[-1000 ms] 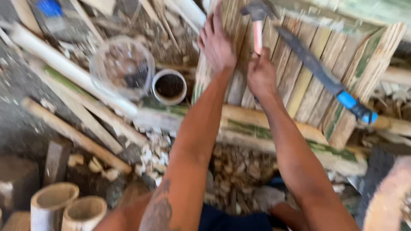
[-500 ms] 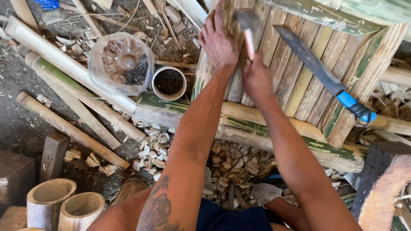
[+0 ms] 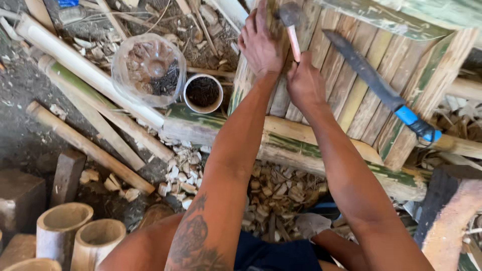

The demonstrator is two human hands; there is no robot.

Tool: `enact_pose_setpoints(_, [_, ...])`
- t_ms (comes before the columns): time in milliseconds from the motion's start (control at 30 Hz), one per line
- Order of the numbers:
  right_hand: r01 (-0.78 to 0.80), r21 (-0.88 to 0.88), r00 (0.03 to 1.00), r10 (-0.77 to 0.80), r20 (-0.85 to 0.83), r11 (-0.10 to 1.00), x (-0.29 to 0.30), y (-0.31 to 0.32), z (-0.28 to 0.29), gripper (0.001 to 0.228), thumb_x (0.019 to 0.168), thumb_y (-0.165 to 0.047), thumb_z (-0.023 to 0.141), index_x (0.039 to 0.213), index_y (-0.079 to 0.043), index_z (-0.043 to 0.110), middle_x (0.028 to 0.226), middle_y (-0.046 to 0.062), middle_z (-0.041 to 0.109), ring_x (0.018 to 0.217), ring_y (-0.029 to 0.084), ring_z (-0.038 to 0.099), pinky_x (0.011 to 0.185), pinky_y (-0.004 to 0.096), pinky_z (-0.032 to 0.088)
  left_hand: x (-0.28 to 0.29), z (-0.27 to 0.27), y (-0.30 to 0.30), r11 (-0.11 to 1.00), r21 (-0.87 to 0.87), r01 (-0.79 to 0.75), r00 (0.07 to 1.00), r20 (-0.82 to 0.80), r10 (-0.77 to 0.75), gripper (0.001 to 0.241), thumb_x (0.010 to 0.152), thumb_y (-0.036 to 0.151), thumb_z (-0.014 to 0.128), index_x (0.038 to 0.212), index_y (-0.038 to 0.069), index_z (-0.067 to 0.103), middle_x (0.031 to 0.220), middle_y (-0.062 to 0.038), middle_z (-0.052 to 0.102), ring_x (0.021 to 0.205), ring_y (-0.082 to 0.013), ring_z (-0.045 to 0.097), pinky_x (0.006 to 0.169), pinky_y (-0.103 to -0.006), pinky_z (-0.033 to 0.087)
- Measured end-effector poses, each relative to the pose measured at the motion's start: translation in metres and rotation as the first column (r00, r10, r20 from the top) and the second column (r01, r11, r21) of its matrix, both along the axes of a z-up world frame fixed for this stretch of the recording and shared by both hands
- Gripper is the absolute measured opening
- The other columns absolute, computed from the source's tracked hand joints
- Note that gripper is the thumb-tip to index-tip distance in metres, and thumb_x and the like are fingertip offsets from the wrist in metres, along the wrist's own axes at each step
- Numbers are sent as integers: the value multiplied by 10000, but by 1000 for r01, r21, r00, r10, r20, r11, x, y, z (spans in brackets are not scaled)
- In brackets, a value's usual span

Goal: The person assembles a bamboo structure by hammering nails into bamboo slats and using a machete to trim pieces. The person then sweeps the workshop floor with a broom.

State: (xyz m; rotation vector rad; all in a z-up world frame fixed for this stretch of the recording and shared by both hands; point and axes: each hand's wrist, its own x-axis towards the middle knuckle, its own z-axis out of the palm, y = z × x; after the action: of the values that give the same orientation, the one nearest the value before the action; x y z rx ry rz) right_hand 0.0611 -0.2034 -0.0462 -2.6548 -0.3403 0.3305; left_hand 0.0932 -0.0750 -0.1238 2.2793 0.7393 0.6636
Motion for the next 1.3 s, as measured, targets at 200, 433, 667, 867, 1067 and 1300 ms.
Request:
enact_pose_setpoints(200, [145, 431, 982, -184, 51, 891, -49, -13, -42, 131, 1120, -166, 505, 1160, -43, 484, 713, 180, 585, 607, 345, 617, 540, 495, 468, 2, 13, 66, 911, -176, 373, 920, 194, -340, 344, 1066, 102, 520, 1407, 138, 548, 1287, -158, 679, 1150, -334, 667, 989, -442, 559])
enact_pose_setpoints(433, [466, 695, 869, -137, -475, 548, -147, 23, -42, 144, 1091, -215, 483, 1174, -101, 459, 768, 8, 506, 564, 104, 487, 461, 303, 436, -89, 58, 268, 716, -61, 696, 494, -682, -539, 195, 962, 181, 644, 967, 6, 730, 1005, -269, 723, 910, -444, 704, 837, -529, 547])
enact_pose_setpoints(667, [480, 697, 855, -106, -508, 533, -141, 31, -22, 237, 1107, -298, 519, 1106, -84, 416, 726, 27, 472, 494, 117, 472, 413, 316, 444, -161, 54, 309, 897, -15, 441, 530, -803, -274, 291, 813, 88, 664, 1079, 125, 775, 1076, -235, 730, 1009, -415, 708, 869, -500, 571])
enact_pose_setpoints(867, [499, 720, 854, -135, -502, 482, -151, 24, -20, 223, 1107, -309, 502, 1117, -94, 443, 731, 32, 495, 499, 118, 495, 428, 317, 470, -127, 90, 275, 830, -80, 552, 364, -873, -326, 236, 826, 198, 691, 994, 72, 799, 1062, -213, 731, 1007, -398, 710, 860, -495, 569])
enact_pose_setpoints(1067, [567, 792, 818, -266, -510, 225, -158, 27, -22, 202, 1116, -301, 483, 1119, -103, 439, 747, 24, 493, 507, 127, 500, 430, 315, 454, -123, 122, 97, 738, -64, 671, 576, -582, -574, 265, 1023, 239, 564, 1220, 77, 637, 1179, -211, 680, 1047, -393, 685, 911, -506, 570])
enact_pose_setpoints(1300, [604, 785, 776, -329, -539, 138, -190, -16, -27, 212, 1103, -295, 497, 1124, -97, 423, 772, 23, 486, 508, 131, 493, 430, 327, 480, -149, 79, 5, 941, 13, 337, 766, -585, -266, 1006, 819, 488, 758, 1582, 110, 222, 1591, -155, 238, 1412, -413, 313, 1113, -518, 408])
